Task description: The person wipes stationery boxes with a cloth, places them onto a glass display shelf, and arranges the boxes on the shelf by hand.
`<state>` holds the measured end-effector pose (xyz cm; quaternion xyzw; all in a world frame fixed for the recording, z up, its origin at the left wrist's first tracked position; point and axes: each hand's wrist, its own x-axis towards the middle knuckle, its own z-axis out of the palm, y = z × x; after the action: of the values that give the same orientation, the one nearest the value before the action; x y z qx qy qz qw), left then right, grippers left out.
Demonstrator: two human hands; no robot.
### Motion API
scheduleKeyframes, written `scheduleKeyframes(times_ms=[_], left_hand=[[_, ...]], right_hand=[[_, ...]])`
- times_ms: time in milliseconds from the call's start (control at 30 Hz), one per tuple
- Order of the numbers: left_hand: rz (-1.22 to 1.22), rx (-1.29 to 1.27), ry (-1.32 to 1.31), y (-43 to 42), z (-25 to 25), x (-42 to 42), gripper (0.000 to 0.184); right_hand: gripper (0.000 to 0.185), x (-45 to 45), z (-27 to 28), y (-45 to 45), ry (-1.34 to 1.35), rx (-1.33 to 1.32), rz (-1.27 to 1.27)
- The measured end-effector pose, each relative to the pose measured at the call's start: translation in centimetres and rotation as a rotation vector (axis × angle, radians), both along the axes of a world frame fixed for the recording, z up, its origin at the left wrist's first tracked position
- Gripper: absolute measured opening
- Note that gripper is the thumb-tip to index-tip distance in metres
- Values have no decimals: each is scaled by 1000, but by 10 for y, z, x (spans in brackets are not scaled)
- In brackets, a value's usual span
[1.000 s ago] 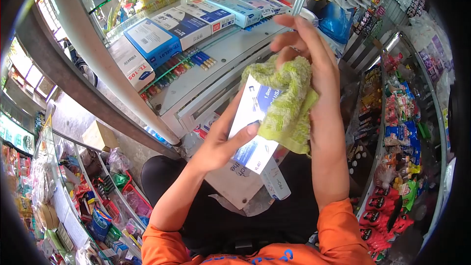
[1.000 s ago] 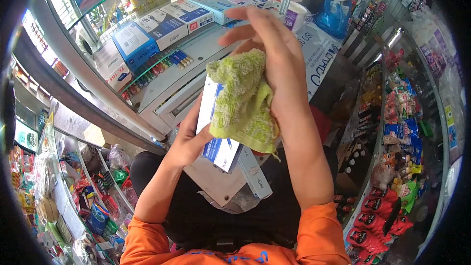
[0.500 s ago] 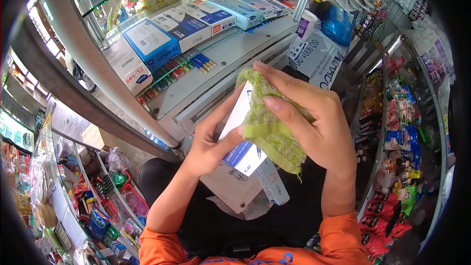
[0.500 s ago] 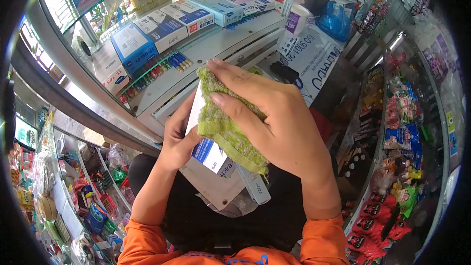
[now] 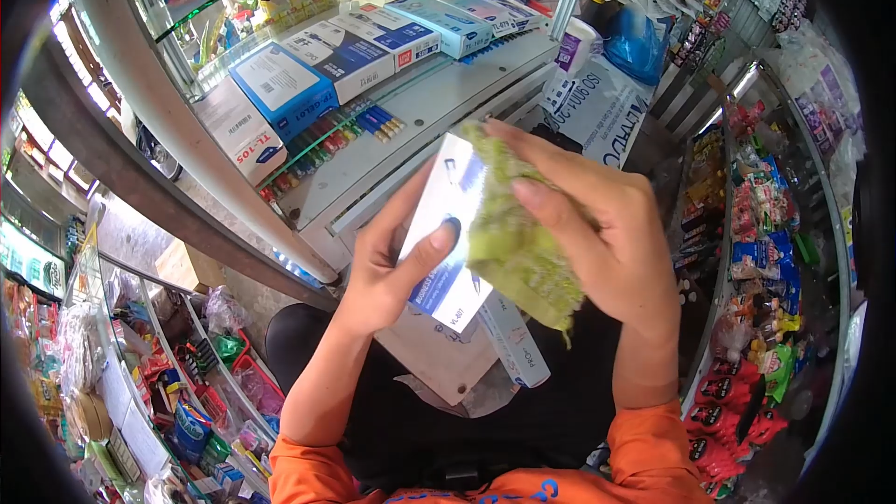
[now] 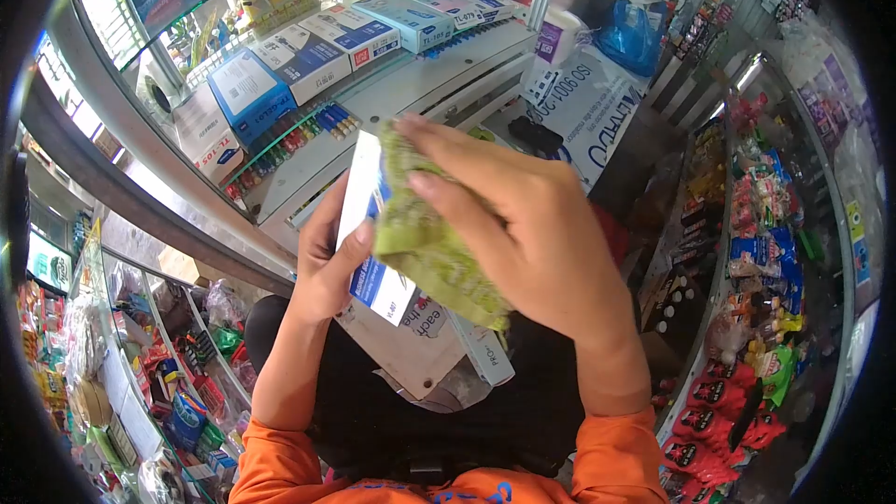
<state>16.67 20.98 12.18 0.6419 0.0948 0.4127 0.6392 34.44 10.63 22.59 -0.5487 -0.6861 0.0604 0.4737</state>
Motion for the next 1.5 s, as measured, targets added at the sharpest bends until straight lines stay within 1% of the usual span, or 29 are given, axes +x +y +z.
scheduleKeyframes(times_ms=[33, 100, 133, 200, 233, 300, 333, 433, 467, 500, 600, 633, 700, 800, 833, 867, 933, 1000, 1067, 1100, 1133, 1200, 1233, 1267, 1333, 1367, 1400, 1467, 1500], left_hand=[[29, -78, -18, 2, -3, 1, 62], [61, -299, -110, 3, -2, 2, 53], [65, -405, -153, 4, 1, 3, 51], [183, -544, -178, 0, 10, 15, 44], [193, -569, -206, -4, 14, 23, 44], [224, -691, -251, -12, 25, 39, 42], [237, -723, -270, -16, 32, 47, 42], [165, -739, -340, -26, 53, 63, 41], [120, -759, -396, -28, 58, 68, 42], [107, -712, -443, -30, 59, 74, 36], [90, -710, -404, -51, 73, 82, 34], [84, -704, -398, -53, 74, 81, 34], [17, -665, -357, -54, 76, 79, 34], [27, -681, -324, -61, 83, 82, 33], [84, -673, -290, -64, 86, 83, 34], [88, -672, -292, -62, 83, 84, 34], [1, -783, -303, -54, 73, 84, 35], [-7, -766, -322, -54, 78, 83, 37], [47, -738, -221, -49, 73, 82, 38], [-57, -745, -217, -44, 69, 77, 38], [-53, -745, -219, -44, 69, 79, 38], [35, -899, -289, -45, 74, 87, 38], [23, -809, -311, -41, 70, 86, 39], [28, -810, -308, -36, 66, 82, 39], [-156, -830, -193, -25, 55, 72, 39], [-217, -854, -289, -19, 52, 74, 40], [-212, -856, -292, -19, 51, 74, 40], [-125, -1026, -326, -20, 54, 74, 36], [-151, -1030, -339, -18, 52, 72, 36]], right_hand=[[34, 4, 3, -9, -1, 1, 0], [31, 17, 9, -29, 252, -181, -177], [33, 22, 4, -31, 444, -103, -185], [36, 33, -10, -27, 548, 116, -320], [36, 36, -15, -24, 553, 114, -325], [38, 35, -24, -20, 857, 287, -268], [40, 32, -27, -18, 929, 304, -264], [46, 14, -37, -9, 845, 422, -192], [47, -13, -28, -3, 814, 505, -265], [47, -8, -32, -5, 817, 518, -269], [47, 10, -67, -3, -131, 619, -227], [47, 15, -72, -5, -128, 625, -234], [48, 27, -76, -10, -344, 688, -165], [44, 45, -62, -9, -375, 732, -267], [43, 45, -54, -9, -281, 704, -335], [43, 42, -54, -10, -280, 706, -329], [42, 31, -58, -17, -462, 649, -229], [41, 35, -65, -13, -518, 657, -177], [41, 51, -57, -6, -469, 654, -198], [40, 49, -53, 0, -279, 649, -311], [40, 45, -55, -1, -279, 649, -306], [40, 39, -66, -2, -660, 652, -210], [39, 43, -74, 2, -742, 656, -148], [39, 50, -73, 4, -737, 656, -146], [40, 71, -66, 15, -686, 642, -185], [42, 74, -57, 16, -586, 569, -228], [42, 77, -58, 22, -586, 568, -223], [46, 82, -64, 34, -242, 585, -368], [46, 83, -66, 35, -233, 584, -367]])
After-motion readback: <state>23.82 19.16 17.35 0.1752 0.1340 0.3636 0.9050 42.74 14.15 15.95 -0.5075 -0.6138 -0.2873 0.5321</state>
